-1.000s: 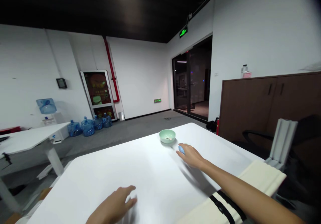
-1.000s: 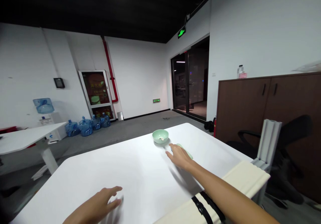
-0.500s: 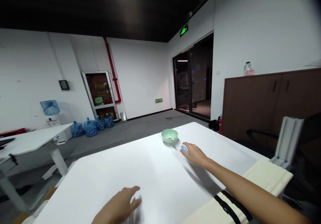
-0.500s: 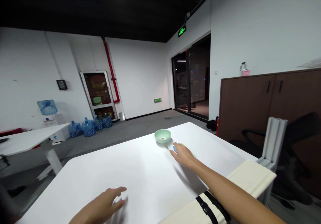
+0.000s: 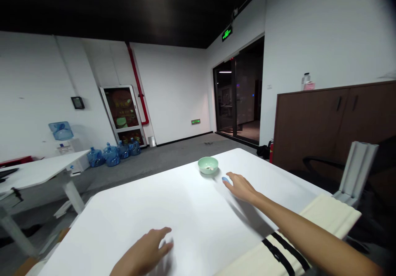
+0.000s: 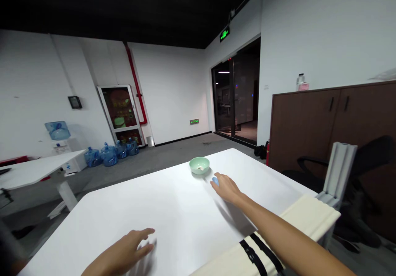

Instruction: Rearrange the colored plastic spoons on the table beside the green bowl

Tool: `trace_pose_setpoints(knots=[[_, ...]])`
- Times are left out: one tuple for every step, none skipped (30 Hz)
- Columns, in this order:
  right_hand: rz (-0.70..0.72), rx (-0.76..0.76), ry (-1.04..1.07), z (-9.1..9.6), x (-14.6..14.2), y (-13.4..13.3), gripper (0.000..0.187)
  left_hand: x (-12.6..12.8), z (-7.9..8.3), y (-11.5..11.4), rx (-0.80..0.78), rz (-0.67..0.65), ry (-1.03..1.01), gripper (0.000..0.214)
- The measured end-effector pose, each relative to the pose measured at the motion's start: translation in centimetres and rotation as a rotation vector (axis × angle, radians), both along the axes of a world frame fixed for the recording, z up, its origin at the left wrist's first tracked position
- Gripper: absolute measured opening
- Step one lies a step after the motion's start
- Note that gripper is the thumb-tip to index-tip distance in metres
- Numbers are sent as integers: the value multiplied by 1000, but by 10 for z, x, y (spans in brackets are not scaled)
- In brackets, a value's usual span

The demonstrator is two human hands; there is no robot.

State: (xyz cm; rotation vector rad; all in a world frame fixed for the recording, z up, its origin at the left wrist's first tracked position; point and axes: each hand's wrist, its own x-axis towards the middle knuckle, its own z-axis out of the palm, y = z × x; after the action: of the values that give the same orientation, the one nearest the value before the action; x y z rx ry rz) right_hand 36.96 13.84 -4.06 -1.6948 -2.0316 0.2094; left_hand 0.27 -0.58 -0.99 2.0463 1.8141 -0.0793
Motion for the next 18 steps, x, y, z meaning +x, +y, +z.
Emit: trace_pose_setpoints(knots=[[4,3,1,-1,0,1,48,0,0,0,-1,-1,1,57],[9,7,3,-2,0,1,48,-1,1,0,-3,-1,3,57],[12,11,6,-3,1,2,47,-1,1,0,-4,1,4,57],[16,13,9,-5,1,2,47,-1,1,0,-4,4,4,57],[17,12,12,-6,1,3,48,-1,1,0,0,7,3,57],[15,9,14,-7,1,3,48,0,1,0,3,8,0,57],[14,6,13,-8,1,3,48,0,2,0,8,8,-4,57],[14,2,11,-7,1,3,48,0,2,0,14,8,-9,57],[14,-3,7,-6,1,4,48,1,2,1,18,8,-12,57],[14,-6,2,-4,1,6,48,1,2,1,22,9,-16,57],[14,-8,-3,0,0,9,49,1,3,1,24,11,-19,57],[14,-9,-7,5,-1,12,49,2,3,0,28,14,-24,58],[12,-10,-10,11,-3,17,49,1,3,0,32,17,-31,58],[7,-10,-12,18,-6,22,49,1,3,1,37,18,-37,58],[0,-8,-15,25,-9,29,49,0,3,1,44,18,-40,57],[-12,-2,-18,32,-13,37,48,0,3,1,51,17,-40,57],[-25,5,-24,38,-17,45,46,-1,3,2,59,14,-37,57],[-39,11,-32,43,-22,54,45,-2,2,2,63,13,-33,56]])
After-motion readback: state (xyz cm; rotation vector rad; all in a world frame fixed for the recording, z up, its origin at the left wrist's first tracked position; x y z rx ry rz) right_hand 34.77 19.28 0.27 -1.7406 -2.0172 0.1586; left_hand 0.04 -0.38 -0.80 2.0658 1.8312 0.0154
